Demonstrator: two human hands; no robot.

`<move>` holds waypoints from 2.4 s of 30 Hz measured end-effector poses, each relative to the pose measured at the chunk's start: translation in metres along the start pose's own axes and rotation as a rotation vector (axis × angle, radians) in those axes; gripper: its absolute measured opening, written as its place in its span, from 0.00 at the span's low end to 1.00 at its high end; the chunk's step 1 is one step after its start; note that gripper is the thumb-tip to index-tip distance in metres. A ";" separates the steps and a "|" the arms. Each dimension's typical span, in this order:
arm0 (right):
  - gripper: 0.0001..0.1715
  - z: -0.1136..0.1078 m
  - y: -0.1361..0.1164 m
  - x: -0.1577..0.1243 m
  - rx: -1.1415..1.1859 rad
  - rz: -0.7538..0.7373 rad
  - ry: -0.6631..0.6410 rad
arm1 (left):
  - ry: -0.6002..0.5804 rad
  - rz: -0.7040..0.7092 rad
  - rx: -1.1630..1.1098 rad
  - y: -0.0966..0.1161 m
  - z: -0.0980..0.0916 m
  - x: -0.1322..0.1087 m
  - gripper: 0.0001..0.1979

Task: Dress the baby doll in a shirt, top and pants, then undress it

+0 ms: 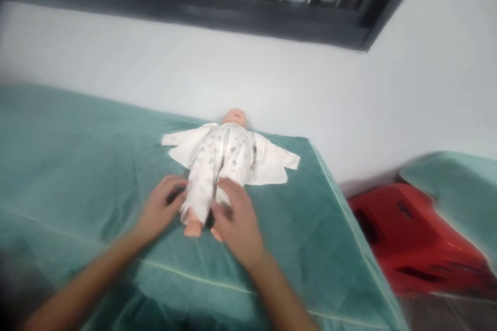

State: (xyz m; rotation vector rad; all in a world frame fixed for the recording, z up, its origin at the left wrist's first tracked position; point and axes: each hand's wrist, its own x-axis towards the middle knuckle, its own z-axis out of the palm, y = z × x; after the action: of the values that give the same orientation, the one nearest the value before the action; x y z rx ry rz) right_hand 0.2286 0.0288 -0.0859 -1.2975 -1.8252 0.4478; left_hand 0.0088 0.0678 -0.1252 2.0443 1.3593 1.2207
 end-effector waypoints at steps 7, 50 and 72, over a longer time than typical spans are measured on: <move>0.02 0.008 -0.048 -0.012 -0.348 -0.061 -0.230 | -0.138 -0.017 0.031 0.019 0.003 -0.042 0.19; 0.06 -0.001 0.001 -0.045 -0.059 0.147 0.065 | -0.243 0.202 0.441 0.087 0.018 -0.009 0.07; 0.11 -0.021 -0.036 -0.045 0.363 0.235 -0.011 | -0.166 0.274 0.303 0.081 0.022 0.005 0.14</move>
State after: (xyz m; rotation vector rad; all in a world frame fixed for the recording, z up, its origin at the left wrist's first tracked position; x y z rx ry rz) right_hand 0.2289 -0.0291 -0.0677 -1.2556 -1.5157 0.8710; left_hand 0.0720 0.0389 -0.0768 2.5505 1.2798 0.9642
